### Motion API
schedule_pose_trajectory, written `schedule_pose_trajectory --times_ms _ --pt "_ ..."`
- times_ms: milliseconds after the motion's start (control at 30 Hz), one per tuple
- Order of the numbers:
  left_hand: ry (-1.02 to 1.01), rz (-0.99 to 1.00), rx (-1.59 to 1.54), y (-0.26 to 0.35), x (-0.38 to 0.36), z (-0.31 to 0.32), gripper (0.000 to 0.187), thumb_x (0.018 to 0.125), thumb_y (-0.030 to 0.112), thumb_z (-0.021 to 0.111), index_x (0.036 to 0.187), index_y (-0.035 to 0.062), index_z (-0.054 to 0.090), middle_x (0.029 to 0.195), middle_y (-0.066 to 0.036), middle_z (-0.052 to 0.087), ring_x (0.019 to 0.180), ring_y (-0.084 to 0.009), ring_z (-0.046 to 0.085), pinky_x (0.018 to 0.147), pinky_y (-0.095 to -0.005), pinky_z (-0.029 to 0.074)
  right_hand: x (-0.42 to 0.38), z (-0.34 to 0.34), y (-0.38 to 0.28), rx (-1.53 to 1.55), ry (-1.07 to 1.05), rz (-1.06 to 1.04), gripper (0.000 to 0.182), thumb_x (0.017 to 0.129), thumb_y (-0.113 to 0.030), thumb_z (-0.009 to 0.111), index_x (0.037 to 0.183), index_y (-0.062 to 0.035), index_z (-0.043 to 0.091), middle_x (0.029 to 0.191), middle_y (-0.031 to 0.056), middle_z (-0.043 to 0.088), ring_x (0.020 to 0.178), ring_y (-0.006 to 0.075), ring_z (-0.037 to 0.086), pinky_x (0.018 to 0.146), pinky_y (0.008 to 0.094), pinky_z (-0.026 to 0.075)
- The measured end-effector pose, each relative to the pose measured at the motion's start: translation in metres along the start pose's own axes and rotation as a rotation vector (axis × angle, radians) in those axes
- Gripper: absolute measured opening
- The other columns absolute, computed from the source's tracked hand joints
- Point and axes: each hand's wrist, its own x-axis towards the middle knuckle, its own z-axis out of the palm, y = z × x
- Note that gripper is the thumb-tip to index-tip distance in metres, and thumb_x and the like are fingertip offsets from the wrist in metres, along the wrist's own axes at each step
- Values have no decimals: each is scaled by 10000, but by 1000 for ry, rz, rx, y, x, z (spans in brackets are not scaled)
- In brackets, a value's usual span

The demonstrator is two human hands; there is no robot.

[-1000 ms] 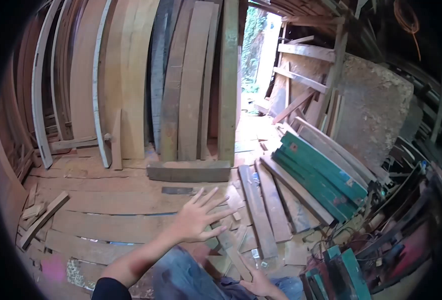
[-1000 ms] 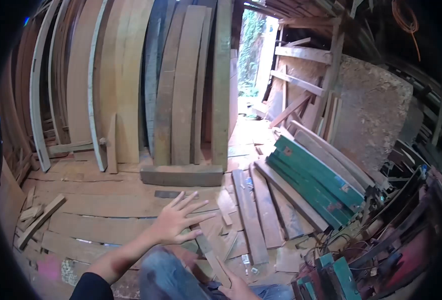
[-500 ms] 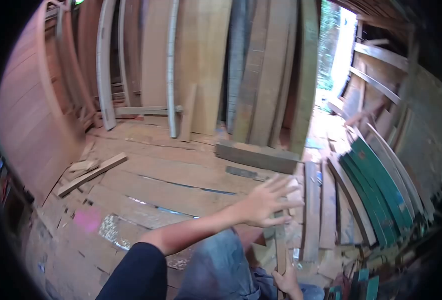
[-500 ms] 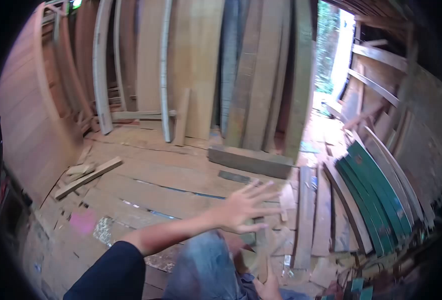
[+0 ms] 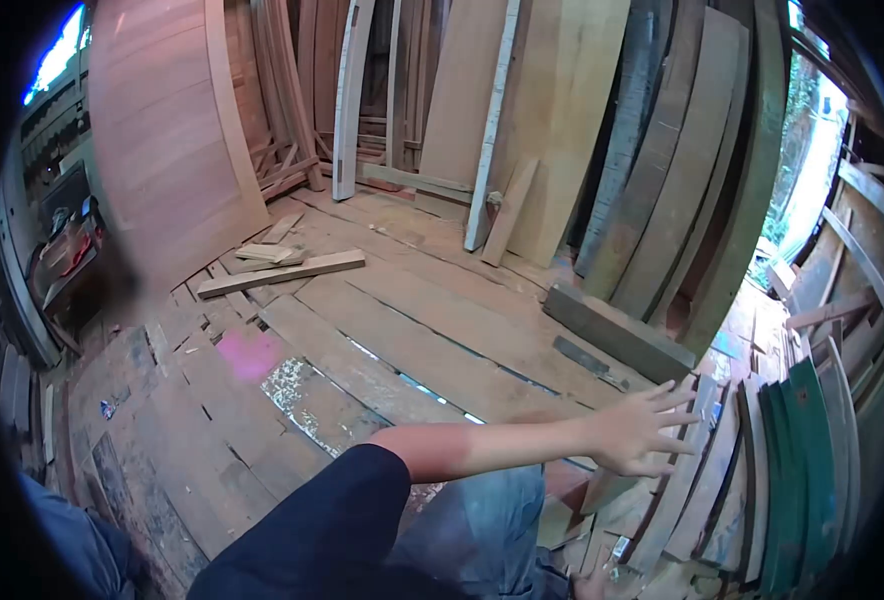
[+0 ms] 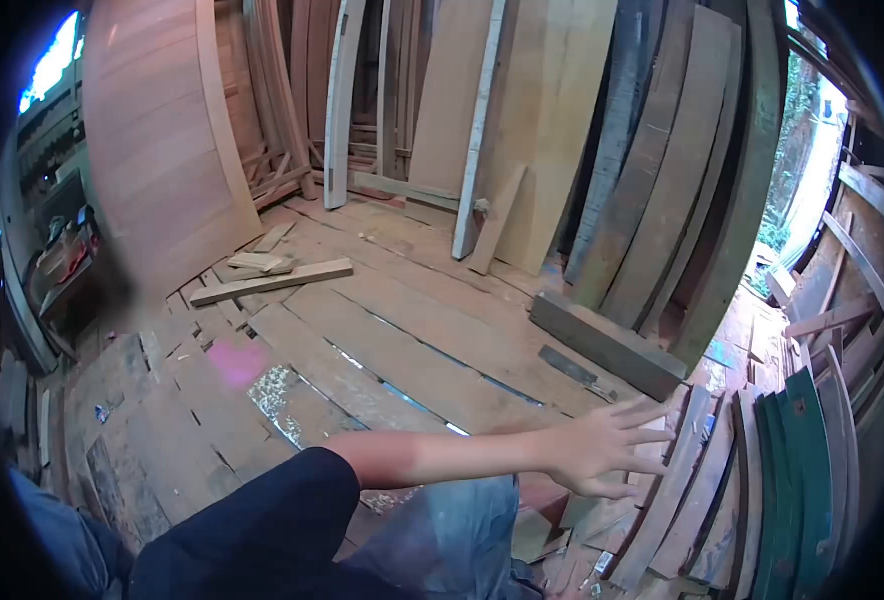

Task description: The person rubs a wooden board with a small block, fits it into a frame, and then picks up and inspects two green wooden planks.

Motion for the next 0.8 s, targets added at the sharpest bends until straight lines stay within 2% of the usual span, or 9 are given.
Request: schedule_pose_trajectory --times_ms 100,167,267,300,400,500,567,667,800 --pt "79 31 -16 -3 13 14 429 881 417 644 1243 197 712 1473 -184 500 1478 -424 311 1218 -625 193 24 -65 -13 247 -87 -7 782 905 -255 680 1544 8 313 1078 226 668 933 382 647 829 477 518" --pt "163 58 -39 -2 20 27 389 876 425 640 1159 183 753 1430 -194 541 1458 -425 346 1215 -635 198 70 -188 -99 1093 -330 467 773 927 -210 678 1573 -41 289 820 93 629 612 206 596 530 337 486" --pt "140 33 -68 2 26 29 417 880 444 626 1182 182 744 1441 -199 531 1463 -423 340 1215 -634 199 69 -218 -137 1208 -58 511 749 934 -187 688 1571 -67 313 687 -2 519 468 79 443 402 241 331" --pt "115 18 -84 3 26 27 438 885 453 613 1210 183 731 1446 -204 526 1465 -429 335 1217 -634 192 61 -179 -100 1182 -157 494 775 926 -176 691 1580 -61 291 715 22 549 491 107 481 423 269 374" --pt "121 19 -50 -8 17 27 454 886 452 610 1242 192 715 1450 -209 521 1468 -434 328 1218 -635 186 38 -68 -43 133 290 -179 750 923 -137 660 1580 -60 305 696 19 550 480 105 472 418 273 374" --pt "104 19 -50 -12 8 29 475 872 463 626 1253 192 707 1452 -216 518 1462 -437 336 1216 -645 177 42 -70 -20 79 254 -335 730 923 -125 638 1574 -51 315 730 43 572 500 115 488 433 279 400" --pt "135 37 -33 -11 8 28 492 857 473 642 1249 184 708 1453 -220 516 1451 -440 353 1208 -651 184 37 -97 -7 848 -334 493 769 922 -126 642 1594 -71 272 761 67 588 518 129 505 448 281 423" --pt "194 54 -18 -15 8 38 540 824 493 669 1247 159 705 1447 -241 512 1418 -451 398 1196 -664 196 72 -181 -81 1225 -330 677 871 892 -84 641 1623 -126 168 740 72 577 497 152 517 436 293 441" --pt "218 55 2 -18 7 36 570 821 502 668 1241 118 699 1454 -262 499 1409 -464 407 1192 -664 207 67 -87 -45 975 -167 671 872 863 -37 573 1617 -128 145 596 25 493 416 153 479 375 307 407"
